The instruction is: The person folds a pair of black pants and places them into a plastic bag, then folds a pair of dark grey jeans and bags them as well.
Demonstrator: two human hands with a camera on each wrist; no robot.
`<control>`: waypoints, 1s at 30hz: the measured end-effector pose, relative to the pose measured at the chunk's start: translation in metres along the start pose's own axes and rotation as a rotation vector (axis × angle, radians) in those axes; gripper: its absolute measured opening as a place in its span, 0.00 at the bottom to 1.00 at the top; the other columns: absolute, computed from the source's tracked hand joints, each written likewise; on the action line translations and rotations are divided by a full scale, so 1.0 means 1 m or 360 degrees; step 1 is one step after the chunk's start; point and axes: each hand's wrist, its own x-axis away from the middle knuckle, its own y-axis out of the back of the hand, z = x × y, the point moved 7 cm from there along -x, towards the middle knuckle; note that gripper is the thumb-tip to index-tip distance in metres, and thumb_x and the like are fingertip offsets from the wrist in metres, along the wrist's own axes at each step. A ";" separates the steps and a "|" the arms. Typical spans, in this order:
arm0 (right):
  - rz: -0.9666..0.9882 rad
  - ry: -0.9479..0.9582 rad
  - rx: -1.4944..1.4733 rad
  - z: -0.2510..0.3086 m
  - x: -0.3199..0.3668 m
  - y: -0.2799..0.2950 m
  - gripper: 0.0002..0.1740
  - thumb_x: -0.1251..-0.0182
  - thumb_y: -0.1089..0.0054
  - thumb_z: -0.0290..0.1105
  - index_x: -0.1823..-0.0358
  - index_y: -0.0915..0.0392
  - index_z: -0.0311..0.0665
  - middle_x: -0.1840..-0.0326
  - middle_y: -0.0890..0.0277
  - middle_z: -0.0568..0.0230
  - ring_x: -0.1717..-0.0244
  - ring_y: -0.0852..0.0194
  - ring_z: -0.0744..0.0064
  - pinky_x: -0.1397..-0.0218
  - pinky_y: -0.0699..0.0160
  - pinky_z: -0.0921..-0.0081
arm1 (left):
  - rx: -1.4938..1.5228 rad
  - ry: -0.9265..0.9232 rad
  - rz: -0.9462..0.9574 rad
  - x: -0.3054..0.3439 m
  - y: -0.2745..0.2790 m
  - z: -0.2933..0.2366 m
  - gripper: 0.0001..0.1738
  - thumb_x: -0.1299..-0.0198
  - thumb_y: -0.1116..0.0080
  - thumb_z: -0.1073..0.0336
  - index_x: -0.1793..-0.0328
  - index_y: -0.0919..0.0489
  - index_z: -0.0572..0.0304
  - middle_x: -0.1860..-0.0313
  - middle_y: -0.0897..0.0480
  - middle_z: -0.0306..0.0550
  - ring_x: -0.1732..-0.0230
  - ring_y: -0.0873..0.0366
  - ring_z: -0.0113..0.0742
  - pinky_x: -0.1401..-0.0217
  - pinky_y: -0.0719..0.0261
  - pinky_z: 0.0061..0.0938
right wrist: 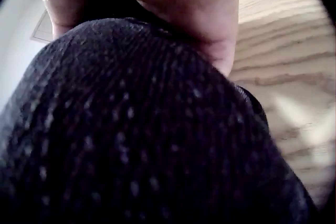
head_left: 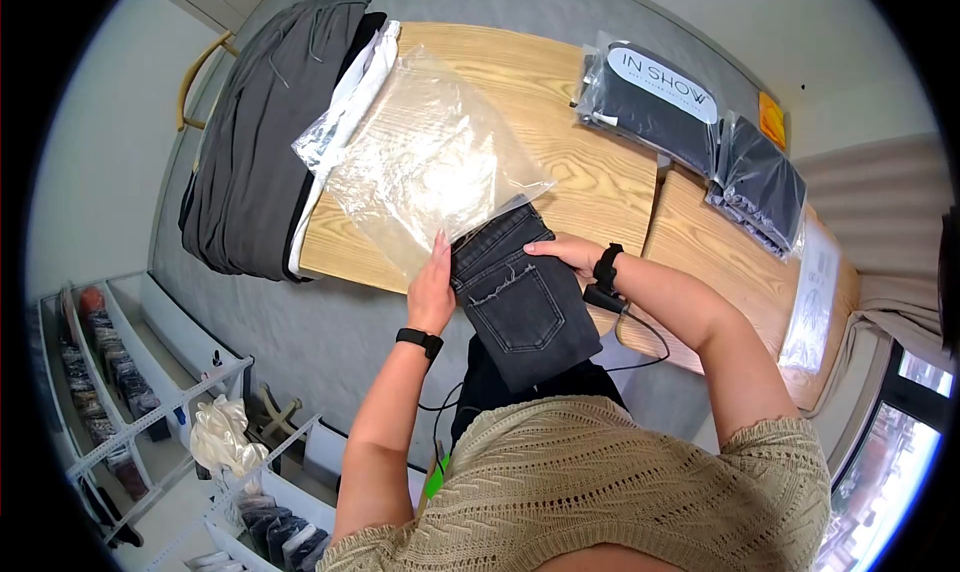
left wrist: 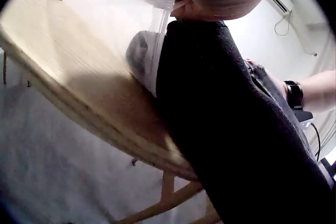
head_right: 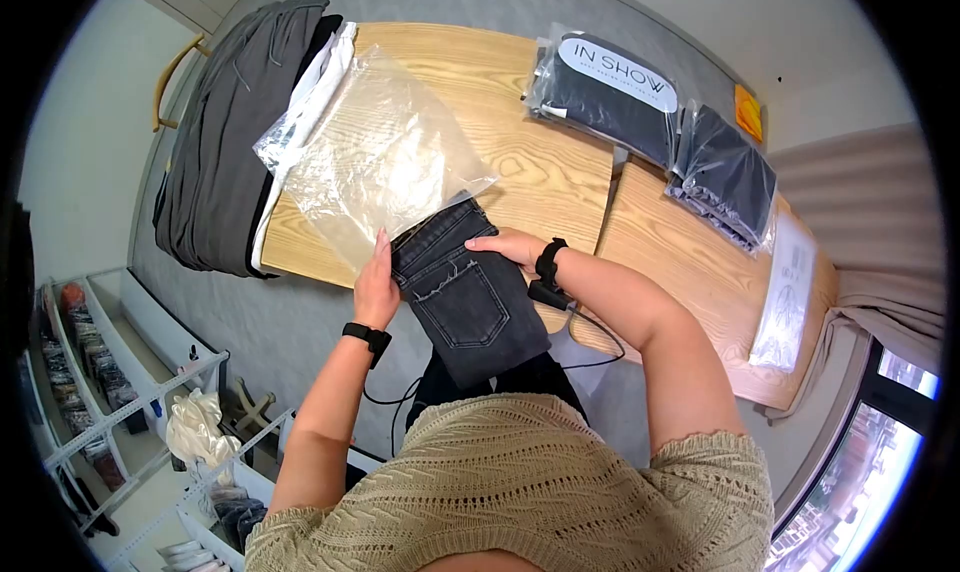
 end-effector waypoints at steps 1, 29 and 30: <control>0.0013 0.0071 -0.0004 0.005 0.001 -0.003 0.29 0.38 0.36 0.43 0.42 0.27 0.29 0.45 0.23 0.56 0.46 0.25 0.68 0.42 0.28 0.77 | -0.0024 -0.0052 0.0046 0.001 0.000 -0.001 0.40 0.54 0.52 0.84 0.29 0.39 0.59 0.26 0.40 0.50 0.54 0.23 0.52 0.56 0.23 0.38; -0.0094 0.0608 0.0172 0.070 -0.022 -0.036 0.30 0.36 0.37 0.45 0.42 0.31 0.29 0.53 0.23 0.60 0.54 0.24 0.73 0.49 0.25 0.76 | -0.0192 -0.0364 0.0247 0.038 0.003 -0.019 0.35 0.54 0.48 0.79 0.36 0.27 0.48 0.32 0.30 0.41 0.73 0.29 0.39 0.68 0.26 0.32; -0.0127 0.0598 0.0214 0.076 -0.023 -0.036 0.30 0.37 0.36 0.45 0.43 0.30 0.29 0.53 0.23 0.60 0.54 0.24 0.74 0.50 0.25 0.77 | -0.0174 -0.0401 0.0281 0.041 0.005 -0.020 0.35 0.54 0.49 0.79 0.35 0.27 0.48 0.32 0.29 0.38 0.73 0.30 0.39 0.68 0.27 0.30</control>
